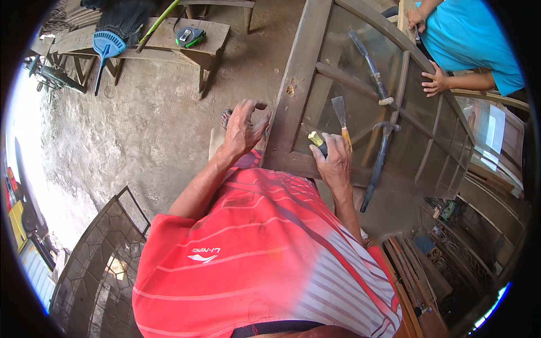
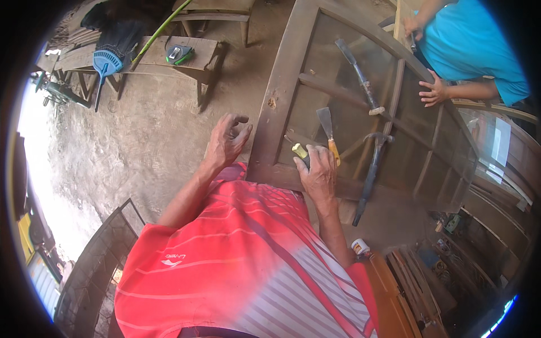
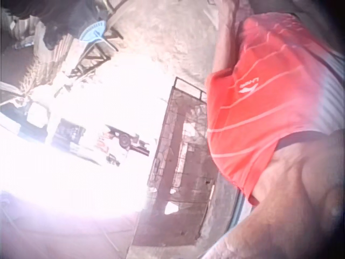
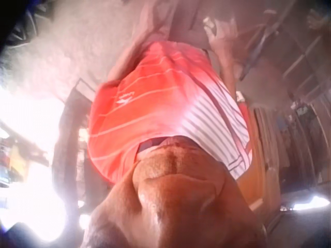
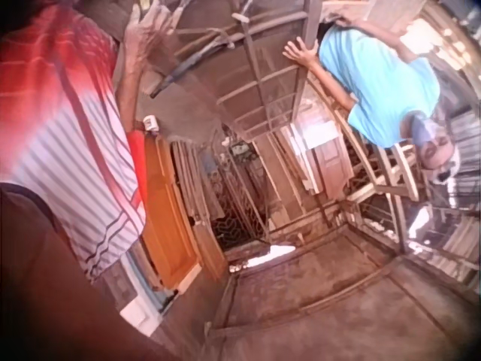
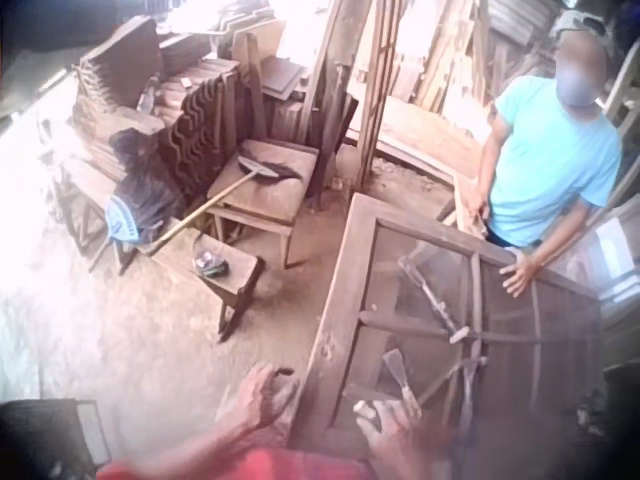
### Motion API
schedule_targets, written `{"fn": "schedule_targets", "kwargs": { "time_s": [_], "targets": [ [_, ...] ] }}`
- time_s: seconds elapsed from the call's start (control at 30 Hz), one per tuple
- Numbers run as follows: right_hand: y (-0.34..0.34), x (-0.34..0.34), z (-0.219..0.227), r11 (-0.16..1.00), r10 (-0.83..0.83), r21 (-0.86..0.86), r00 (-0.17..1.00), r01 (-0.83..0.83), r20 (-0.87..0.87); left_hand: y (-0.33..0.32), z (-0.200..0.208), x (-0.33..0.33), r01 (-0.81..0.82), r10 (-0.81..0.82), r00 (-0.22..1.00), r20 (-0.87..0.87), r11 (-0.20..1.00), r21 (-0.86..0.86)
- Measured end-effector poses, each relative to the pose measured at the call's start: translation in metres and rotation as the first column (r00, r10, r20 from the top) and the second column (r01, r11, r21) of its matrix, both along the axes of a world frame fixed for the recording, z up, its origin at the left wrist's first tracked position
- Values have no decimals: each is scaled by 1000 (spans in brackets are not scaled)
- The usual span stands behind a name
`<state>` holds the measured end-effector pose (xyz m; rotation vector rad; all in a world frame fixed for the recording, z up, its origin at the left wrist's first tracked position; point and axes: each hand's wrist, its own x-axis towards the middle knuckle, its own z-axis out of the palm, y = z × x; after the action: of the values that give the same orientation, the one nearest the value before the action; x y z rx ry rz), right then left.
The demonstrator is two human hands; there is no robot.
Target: The person uses a hammer and a chisel to remove old hardware and material from a wooden window frame.
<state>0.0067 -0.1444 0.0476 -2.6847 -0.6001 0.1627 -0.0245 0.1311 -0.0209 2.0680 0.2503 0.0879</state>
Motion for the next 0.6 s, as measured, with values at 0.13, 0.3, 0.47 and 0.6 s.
{"fn": "schedule_targets", "kwargs": {
  "time_s": [0.13,0.3,0.47,0.6],
  "targets": [
    [5,-5,1,996,-33,-84,999,34,7,1,-6,25,46,-64,992,-109,986,-159],
    [7,-6,-6,996,-91,-8,996,91,3,-13,-4,56,5,-105,947,-302,950,-313],
    [10,-11,-4,878,-378,163,861,450,-342,-24,-11,64,-29,-125,938,-323,900,-434],
    [53,16,39,849,-293,247,804,468,-517,-17,-13,56,-46,-90,963,-252,873,-486]
  ]
}}
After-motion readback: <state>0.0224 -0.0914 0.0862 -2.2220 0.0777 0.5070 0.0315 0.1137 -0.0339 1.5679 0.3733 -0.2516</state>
